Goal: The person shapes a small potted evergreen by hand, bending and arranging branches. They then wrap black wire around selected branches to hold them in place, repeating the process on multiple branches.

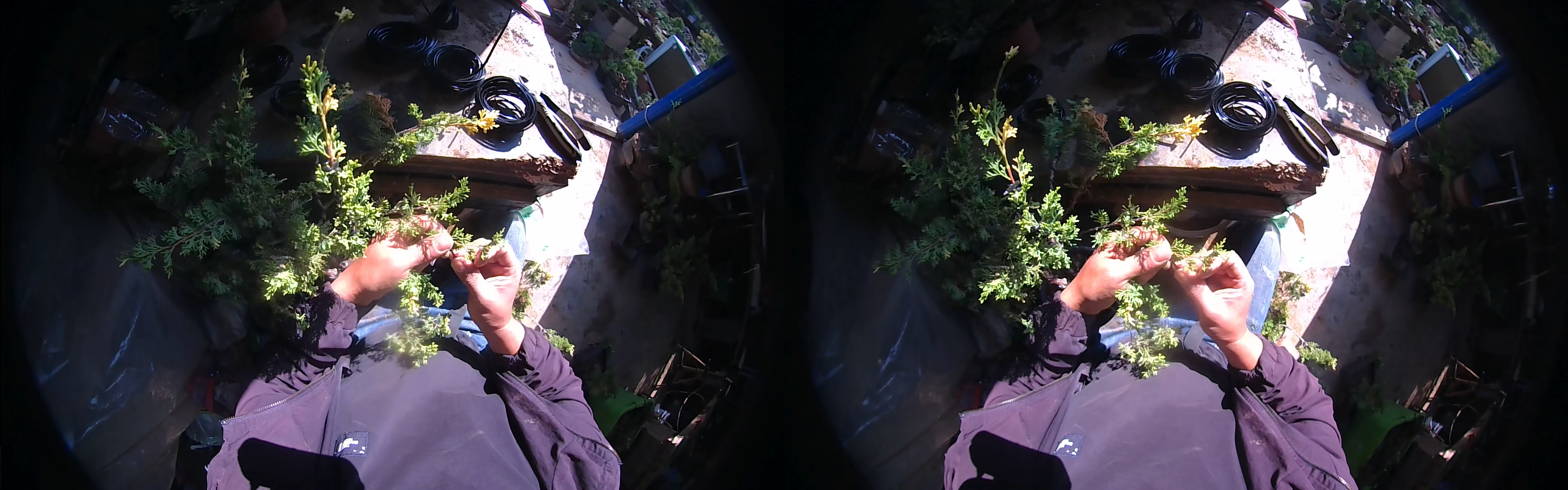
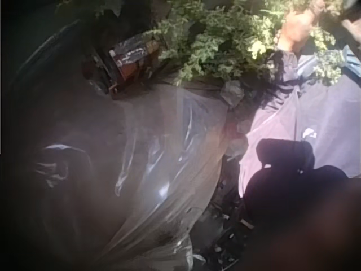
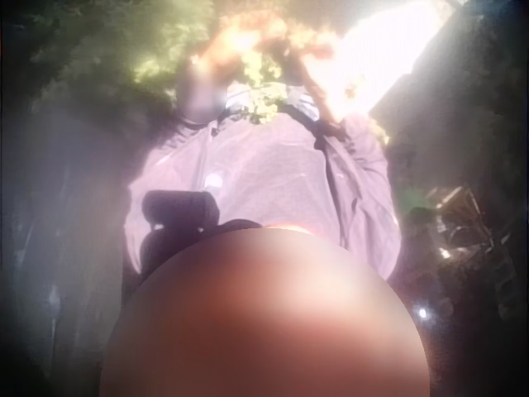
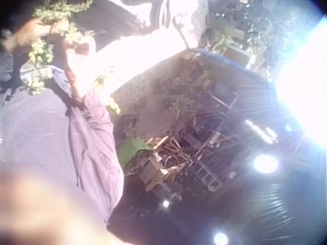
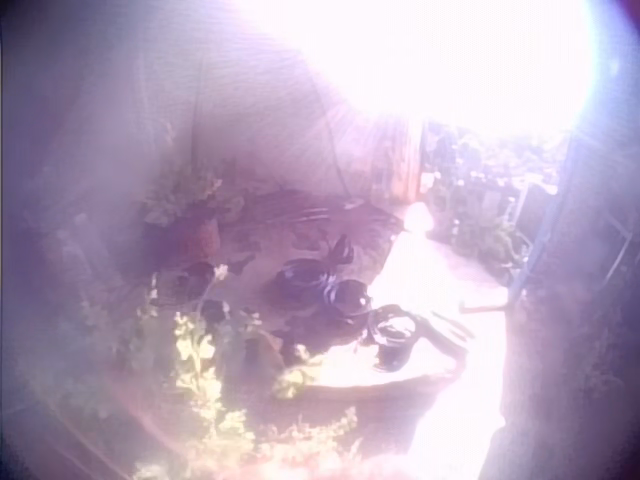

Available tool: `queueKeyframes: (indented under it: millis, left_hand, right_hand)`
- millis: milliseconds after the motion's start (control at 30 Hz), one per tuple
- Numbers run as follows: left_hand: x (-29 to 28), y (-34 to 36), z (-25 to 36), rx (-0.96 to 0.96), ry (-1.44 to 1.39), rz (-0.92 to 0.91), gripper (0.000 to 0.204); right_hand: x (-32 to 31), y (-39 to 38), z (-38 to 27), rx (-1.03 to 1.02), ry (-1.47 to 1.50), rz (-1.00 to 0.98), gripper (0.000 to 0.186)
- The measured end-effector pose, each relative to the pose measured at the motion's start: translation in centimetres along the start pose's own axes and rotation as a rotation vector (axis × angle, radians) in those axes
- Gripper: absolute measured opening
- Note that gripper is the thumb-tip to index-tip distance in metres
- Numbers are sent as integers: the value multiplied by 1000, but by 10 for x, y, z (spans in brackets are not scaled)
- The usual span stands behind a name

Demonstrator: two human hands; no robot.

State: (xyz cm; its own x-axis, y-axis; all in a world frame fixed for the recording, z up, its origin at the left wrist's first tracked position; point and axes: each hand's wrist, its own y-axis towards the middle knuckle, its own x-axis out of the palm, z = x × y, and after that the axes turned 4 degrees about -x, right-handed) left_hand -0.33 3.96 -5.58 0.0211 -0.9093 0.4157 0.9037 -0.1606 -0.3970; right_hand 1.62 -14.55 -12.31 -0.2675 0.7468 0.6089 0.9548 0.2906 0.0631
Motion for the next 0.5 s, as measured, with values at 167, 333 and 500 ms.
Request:
queueKeyframes:
  millis: [167, 333, 500]
  left_hand:
    - [0, -3, 1, -49, 22, -24, 20]
    - [0, -2, 5, -96, 41, 25, 23]
    - [1, 1, 1, 62, 90, 80, 16]
  right_hand:
    - [-6, 19, 11, 226, 252, -51, 33]
    - [-10, 43, 13, 211, 308, -224, 32]
    - [-7, 42, -2, 492, 253, -114, 34]
